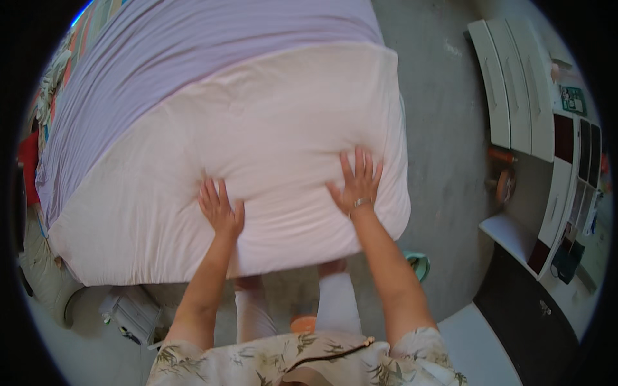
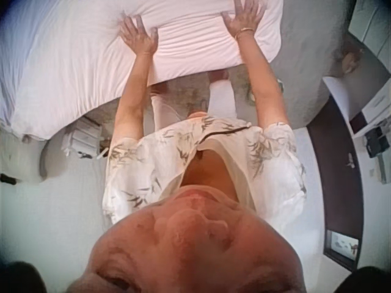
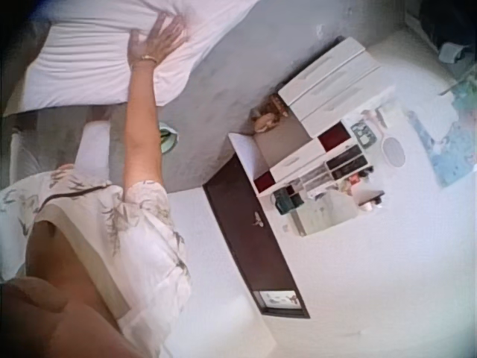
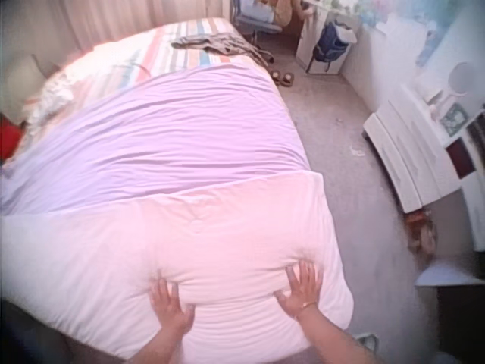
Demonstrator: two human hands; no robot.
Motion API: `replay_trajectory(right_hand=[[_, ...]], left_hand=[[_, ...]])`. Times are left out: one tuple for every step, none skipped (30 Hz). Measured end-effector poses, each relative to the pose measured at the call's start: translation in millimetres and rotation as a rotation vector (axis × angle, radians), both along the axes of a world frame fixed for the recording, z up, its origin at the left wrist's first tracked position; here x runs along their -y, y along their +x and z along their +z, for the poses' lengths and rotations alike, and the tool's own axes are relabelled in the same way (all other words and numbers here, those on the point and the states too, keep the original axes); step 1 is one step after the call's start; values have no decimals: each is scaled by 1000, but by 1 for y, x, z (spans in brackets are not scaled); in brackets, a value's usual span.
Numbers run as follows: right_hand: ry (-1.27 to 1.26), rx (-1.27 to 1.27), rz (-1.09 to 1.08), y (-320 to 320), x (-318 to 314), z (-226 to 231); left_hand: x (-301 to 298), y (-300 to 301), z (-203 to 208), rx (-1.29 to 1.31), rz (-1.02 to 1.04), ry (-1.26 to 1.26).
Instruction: The person folds a large light pink sheet on a bed, smoothing it out and folding it into a compact rectangular shape. They then pick up a white sheet and a pair of beige shorts from the bed and fold them as well.
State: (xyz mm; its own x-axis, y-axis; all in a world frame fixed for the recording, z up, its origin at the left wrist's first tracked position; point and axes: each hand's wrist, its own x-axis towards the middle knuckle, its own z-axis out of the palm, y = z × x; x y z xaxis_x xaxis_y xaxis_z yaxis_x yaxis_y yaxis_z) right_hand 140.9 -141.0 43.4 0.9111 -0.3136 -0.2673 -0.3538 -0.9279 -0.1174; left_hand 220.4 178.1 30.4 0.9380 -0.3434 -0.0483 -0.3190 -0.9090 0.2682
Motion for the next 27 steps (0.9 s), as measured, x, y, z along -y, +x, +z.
replay_trajectory(right_hand=[[-21,23,-14,-1,1,-6],[-37,58,-25,1,2,-11],[-59,88,-41,2,-2,-11],[-59,77,-86,4,-10,-10],[-73,63,-126,5,-13,-3],[-90,45,-163,0,-15,5],[-228,118,-199,-2,-36,8],[-187,138,-198,-6,-61,21],[-92,117,-62,-10,-89,37],[53,185,90,-19,-117,34],[127,3,193,-15,-151,46],[222,-44,315,-15,-177,52],[211,-25,313,-14,-176,49],[204,-4,311,-16,-172,37],[162,17,309,-20,-156,29],[88,35,241,-33,-132,24],[9,50,168,-48,-104,20],[-71,45,90,-69,-77,18],[-129,9,-1,-100,-52,14],[-197,-43,-100,-130,-28,20],[-250,-111,-202,-159,-8,30],[-282,-182,-287,-180,2,37],[-315,-238,-355,-193,3,43],[-344,-240,-349,-197,-3,50],[-348,-207,-307,-169,-32,59],[-370,-185,-274,-145,-64,77],[-323,-17,-130,-131,-80,65]], left_hand=[[4,4,-2,1,7,16],[4,5,-4,-3,9,24],[3,3,-6,-12,6,27],[0,1,-4,-20,4,28],[3,1,0,-37,9,14],[7,-4,7,-58,16,-3],[6,-13,15,-78,24,-21],[5,-26,24,-91,17,-44],[4,-44,30,-118,-43,-47],[1,-68,35,-141,-108,-47],[-5,-87,38,-165,-178,-47],[-16,-102,40,-193,-213,-42],[-31,-115,41,-219,-240,-37],[-49,-125,39,-244,-268,-27],[-70,-132,36,-244,-239,7],[-99,-138,37,-245,-195,57],[-130,-144,37,-243,-147,109],[-163,-156,39,-283,-120,151],[-193,-168,45,-333,-102,187],[-221,-176,52,-369,-78,203],[-243,-182,58,-400,-47,213],[-260,-185,68,-419,-31,164],[-272,-184,75,-378,11,121],[-279,-181,79,-338,43,79],[-287,-169,82,-290,59,39],[-284,-151,90,-194,107,11],[-273,-127,101,-104,129,-27]])
